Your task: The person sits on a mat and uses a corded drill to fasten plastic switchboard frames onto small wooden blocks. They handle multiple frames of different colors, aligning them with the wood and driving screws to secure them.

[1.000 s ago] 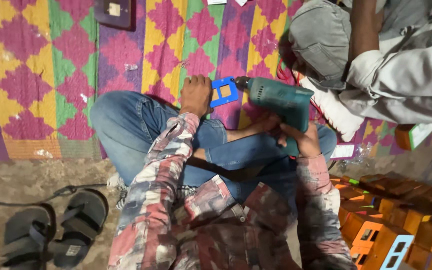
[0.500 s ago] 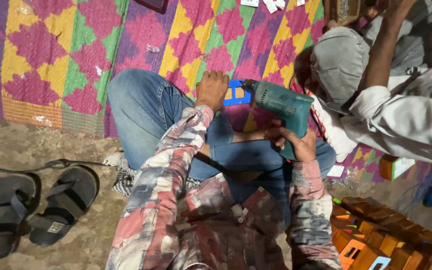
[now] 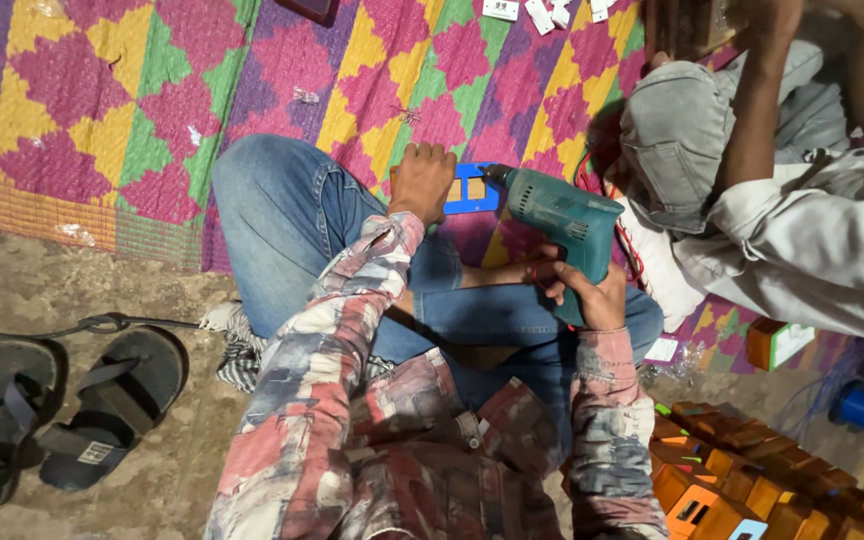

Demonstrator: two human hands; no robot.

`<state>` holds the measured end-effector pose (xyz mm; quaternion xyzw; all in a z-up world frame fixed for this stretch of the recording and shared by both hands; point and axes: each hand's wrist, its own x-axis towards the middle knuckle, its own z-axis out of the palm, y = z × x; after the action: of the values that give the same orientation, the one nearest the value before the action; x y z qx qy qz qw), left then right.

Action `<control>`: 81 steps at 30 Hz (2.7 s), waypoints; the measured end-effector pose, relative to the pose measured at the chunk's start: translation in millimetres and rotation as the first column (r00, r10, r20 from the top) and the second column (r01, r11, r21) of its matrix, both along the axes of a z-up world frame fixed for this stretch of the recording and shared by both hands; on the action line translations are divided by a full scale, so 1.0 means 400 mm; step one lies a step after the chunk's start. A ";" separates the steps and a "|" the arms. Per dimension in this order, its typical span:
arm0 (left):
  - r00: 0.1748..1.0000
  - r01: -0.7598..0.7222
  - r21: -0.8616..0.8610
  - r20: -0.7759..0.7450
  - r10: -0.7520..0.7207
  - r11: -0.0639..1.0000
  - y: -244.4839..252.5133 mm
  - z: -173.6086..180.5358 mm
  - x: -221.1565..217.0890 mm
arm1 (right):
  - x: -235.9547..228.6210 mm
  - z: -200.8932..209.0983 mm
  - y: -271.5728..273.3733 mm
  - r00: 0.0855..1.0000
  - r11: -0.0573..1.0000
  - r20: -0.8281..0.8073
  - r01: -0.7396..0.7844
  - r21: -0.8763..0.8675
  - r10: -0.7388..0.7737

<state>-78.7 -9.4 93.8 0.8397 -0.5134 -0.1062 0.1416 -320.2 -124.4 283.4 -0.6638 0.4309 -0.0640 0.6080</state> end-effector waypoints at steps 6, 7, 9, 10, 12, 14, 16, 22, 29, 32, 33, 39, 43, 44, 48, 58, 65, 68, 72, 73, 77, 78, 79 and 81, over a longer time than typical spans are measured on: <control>1.000 -0.007 -0.006 0.020 0.007 1.000 -0.005 -0.004 0.000 | 0.013 0.021 0.000 0.999 1.000 -0.028 -0.025 -0.009 0.025; 1.000 -0.006 0.010 0.019 0.006 1.000 -0.006 0.001 0.000 | 0.020 0.026 -0.004 0.999 0.999 -0.029 -0.043 -0.015 0.043; 1.000 -0.003 0.046 0.016 0.002 0.999 -0.004 0.010 0.000 | 0.039 0.042 -0.025 0.981 0.988 -0.137 -0.147 -0.045 0.140; 1.000 0.005 0.071 -0.009 -0.005 0.997 -0.002 0.015 -0.001 | 0.049 0.052 -0.038 0.964 0.979 -0.192 -0.195 -0.056 0.181; 0.998 0.024 0.119 -0.056 -0.017 0.993 -0.001 0.025 0.000 | 0.082 0.074 -0.082 0.899 0.935 -0.310 -0.347 -0.077 0.308; 1.000 0.011 0.083 -0.024 -0.009 0.996 0.001 0.028 0.001 | 0.117 0.094 -0.129 0.789 0.860 -0.474 -0.497 -0.115 0.392; 1.000 0.001 0.056 0.001 -0.001 0.998 0.000 0.029 -0.001 | 0.159 0.111 -0.173 0.622 0.748 -0.669 -0.648 -0.147 0.407; 1.000 -0.009 0.076 -0.006 0.009 0.997 -0.003 0.015 -0.004 | 0.301 0.122 -0.239 0.490 0.472 -0.754 -0.839 -0.271 0.438; 0.999 -0.053 0.014 -0.006 0.053 0.999 -0.004 0.000 -0.011 | 0.325 0.140 -0.236 0.473 0.454 -0.810 -0.840 -0.296 0.347; 0.998 -0.058 0.004 -0.016 0.058 0.998 -0.002 -0.001 -0.011 | 0.293 0.129 -0.245 0.510 0.441 -0.786 -0.830 -0.342 0.349; 0.998 -0.060 0.000 -0.018 0.060 0.998 -0.001 -0.001 -0.014 | 0.278 0.123 -0.250 0.526 0.447 -0.769 -0.822 -0.352 0.362; 0.996 -0.085 -0.048 -0.003 0.085 0.995 -0.003 -0.010 -0.019 | 0.154 0.099 -0.240 0.844 0.928 -0.461 -0.359 -0.104 0.274; 0.996 -0.083 0.021 0.032 0.082 0.996 0.007 -0.001 -0.004 | 0.080 0.120 -0.197 0.958 0.993 -0.260 -0.113 0.045 0.121; 0.994 -0.100 0.039 0.046 0.098 0.994 0.012 0.004 -0.007 | 0.059 0.129 -0.182 0.971 0.995 -0.224 -0.063 0.079 0.079; 1.000 -0.027 0.079 -0.010 0.027 0.997 0.013 0.033 -0.007 | 0.005 0.179 -0.133 0.977 0.994 -0.210 0.052 0.093 -0.032; 0.994 0.107 -0.119 -0.018 -0.110 0.987 -0.003 0.016 -0.016 | -0.034 0.150 -0.003 0.940 0.997 -0.340 0.000 0.075 0.025; 0.988 0.100 -0.089 -0.106 -0.110 0.991 -0.006 0.027 -0.007 | -0.023 0.118 0.016 0.952 0.998 -0.305 0.006 0.063 0.014; 0.989 0.097 -0.093 -0.103 -0.107 0.991 -0.003 0.037 -0.006 | -0.019 0.116 0.017 0.955 0.997 -0.297 0.021 0.079 0.004; 0.988 0.096 -0.096 -0.109 -0.107 0.991 0.001 0.050 -0.002 | -0.010 0.116 0.015 0.953 0.997 -0.302 0.016 0.072 0.006; 0.988 0.095 -0.094 -0.109 -0.105 0.991 0.001 0.052 -0.002 | -0.008 0.117 0.013 0.953 0.998 -0.304 0.007 0.064 0.013; 0.990 0.094 -0.099 -0.100 -0.104 0.991 -0.001 0.050 -0.001 | -0.011 0.120 0.010 0.954 0.998 -0.298 0.000 0.062 0.018; 0.990 0.093 -0.102 -0.096 -0.103 0.990 0.000 0.048 -0.002 | -0.013 0.120 0.010 0.955 0.998 -0.296 0.004 0.068 0.017; 0.990 0.092 -0.106 -0.101 -0.103 0.990 0.000 0.046 -0.003 | -0.014 0.119 0.010 0.956 0.997 -0.293 0.007 0.074 0.015; 0.989 0.087 -0.111 -0.111 -0.100 0.990 0.000 0.042 -0.003 | -0.013 0.117 0.011 0.957 0.998 -0.289 0.009 0.068 0.011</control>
<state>-80.0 -9.4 110.6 0.7983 -0.5481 -0.1339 0.2106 -325.6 -120.1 330.3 -0.6450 0.5166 0.0489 0.5610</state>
